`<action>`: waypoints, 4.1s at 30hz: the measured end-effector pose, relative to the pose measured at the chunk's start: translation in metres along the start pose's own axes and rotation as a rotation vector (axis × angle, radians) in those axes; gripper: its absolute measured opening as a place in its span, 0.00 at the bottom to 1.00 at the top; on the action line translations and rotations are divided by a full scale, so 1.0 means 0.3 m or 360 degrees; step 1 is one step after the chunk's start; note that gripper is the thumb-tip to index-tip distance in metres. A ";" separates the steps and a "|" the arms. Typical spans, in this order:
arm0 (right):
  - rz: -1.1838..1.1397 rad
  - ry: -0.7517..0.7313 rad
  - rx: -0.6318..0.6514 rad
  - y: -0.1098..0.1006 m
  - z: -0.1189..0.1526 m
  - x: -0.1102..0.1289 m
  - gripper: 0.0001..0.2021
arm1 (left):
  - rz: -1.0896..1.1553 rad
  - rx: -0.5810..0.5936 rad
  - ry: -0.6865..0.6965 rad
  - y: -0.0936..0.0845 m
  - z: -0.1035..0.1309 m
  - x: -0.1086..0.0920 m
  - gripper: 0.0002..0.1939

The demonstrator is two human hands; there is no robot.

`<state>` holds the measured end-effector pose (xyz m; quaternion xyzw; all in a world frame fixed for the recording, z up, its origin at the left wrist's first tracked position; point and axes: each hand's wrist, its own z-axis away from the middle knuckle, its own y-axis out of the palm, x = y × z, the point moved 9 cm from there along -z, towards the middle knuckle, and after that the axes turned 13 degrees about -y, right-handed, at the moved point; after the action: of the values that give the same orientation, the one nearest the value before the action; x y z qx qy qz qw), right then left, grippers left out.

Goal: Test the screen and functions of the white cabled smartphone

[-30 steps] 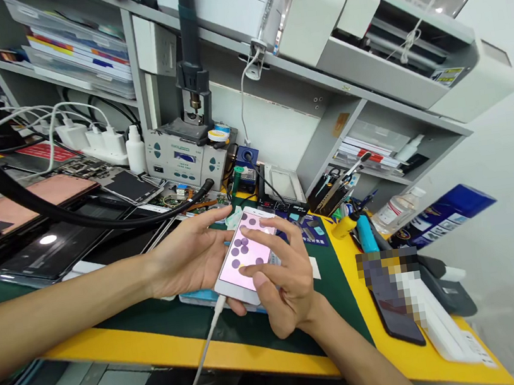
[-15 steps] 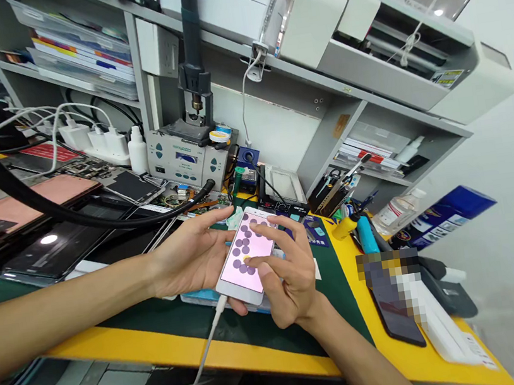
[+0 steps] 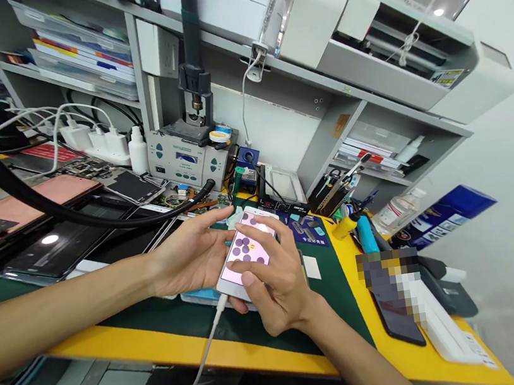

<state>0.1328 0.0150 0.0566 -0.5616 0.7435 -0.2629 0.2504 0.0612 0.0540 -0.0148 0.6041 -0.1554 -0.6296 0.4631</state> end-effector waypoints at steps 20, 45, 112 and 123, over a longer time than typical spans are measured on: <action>-0.0029 0.0002 -0.0153 -0.047 0.007 0.001 0.15 | 0.0022 -0.0039 0.0008 -0.003 0.003 -0.001 0.32; 0.0169 0.0226 -0.0344 -0.083 0.072 -0.087 0.16 | 0.0065 -0.0035 0.0044 -0.010 0.000 -0.004 0.33; 0.0305 0.0377 -0.0441 -0.105 0.086 -0.113 0.16 | 0.0032 0.0017 0.0053 -0.003 -0.001 -0.007 0.34; 0.0298 0.0368 -0.0328 -0.084 0.069 -0.111 0.15 | -0.0012 -0.0036 0.0055 0.010 0.002 -0.010 0.32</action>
<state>0.1725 0.0392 0.0608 -0.4788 0.8393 -0.2236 0.1277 0.0612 0.0545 -0.0106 0.6102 -0.1380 -0.6225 0.4702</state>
